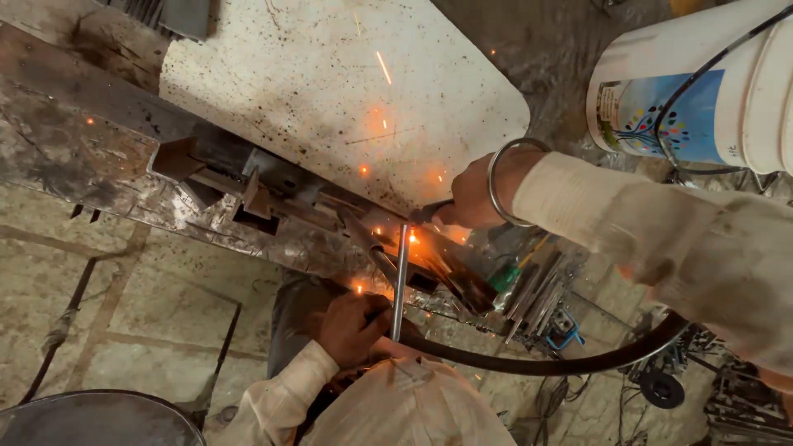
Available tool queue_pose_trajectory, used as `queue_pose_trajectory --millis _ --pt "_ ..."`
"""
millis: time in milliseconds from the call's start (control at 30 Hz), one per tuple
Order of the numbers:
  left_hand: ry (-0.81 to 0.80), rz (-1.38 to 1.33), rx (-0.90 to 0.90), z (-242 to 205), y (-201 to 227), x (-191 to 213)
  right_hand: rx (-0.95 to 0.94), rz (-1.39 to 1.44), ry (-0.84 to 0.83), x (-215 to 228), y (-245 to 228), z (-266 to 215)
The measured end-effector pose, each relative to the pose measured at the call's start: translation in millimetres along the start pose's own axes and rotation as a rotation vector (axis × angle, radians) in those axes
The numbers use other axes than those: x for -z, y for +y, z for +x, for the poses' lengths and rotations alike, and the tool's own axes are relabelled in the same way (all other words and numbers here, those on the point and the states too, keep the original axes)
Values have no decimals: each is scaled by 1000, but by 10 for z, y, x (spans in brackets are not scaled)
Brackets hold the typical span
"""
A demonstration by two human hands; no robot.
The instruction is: Welding metal components together using a MIG welder in a workshop.
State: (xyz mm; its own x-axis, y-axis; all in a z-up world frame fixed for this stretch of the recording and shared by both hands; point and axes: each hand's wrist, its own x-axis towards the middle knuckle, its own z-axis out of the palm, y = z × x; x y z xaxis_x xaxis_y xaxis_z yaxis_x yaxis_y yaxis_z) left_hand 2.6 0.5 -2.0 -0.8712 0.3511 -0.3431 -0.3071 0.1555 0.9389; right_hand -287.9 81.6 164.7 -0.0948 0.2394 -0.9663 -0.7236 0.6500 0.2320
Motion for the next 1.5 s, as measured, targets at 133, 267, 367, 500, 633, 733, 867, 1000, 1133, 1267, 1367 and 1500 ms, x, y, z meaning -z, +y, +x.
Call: queue_pose_trajectory --millis 133,267,367,500,633,733,867,1000,1133,1267,1367,1500 --pt "66 39 -55 -18 -172 -114 16 8 29 -16 36 -29" --pt "59 56 -78 -20 -155 -81 24 -13 -8 -37 -44 -19" --pt "3 40 4 0 -44 -6 24 -26 -33 -55 -95 4" --pt "58 5 -89 -22 -25 14 8 -22 -21 -82 -143 26" --pt "-6 -19 -25 2 34 67 42 -58 48 -60 -216 -54" --pt "-76 43 65 -1 37 61 6 -28 48 -41 -256 -79" --pt "70 -37 -85 -10 -2 28 27 -32 37 -35 -254 -68" --pt "114 -100 -135 19 121 85 21 -51 38 15 -197 -114" --pt "135 -68 -155 18 92 88 10 -21 38 8 -138 -52" --pt "6 -22 -43 36 71 77 47 -23 9 -48 -88 32" --pt "-52 1 22 38 55 71 64 -12 -13 -55 -81 16" --pt "35 2 -85 46 36 47 42 -30 -25 -66 -55 16"
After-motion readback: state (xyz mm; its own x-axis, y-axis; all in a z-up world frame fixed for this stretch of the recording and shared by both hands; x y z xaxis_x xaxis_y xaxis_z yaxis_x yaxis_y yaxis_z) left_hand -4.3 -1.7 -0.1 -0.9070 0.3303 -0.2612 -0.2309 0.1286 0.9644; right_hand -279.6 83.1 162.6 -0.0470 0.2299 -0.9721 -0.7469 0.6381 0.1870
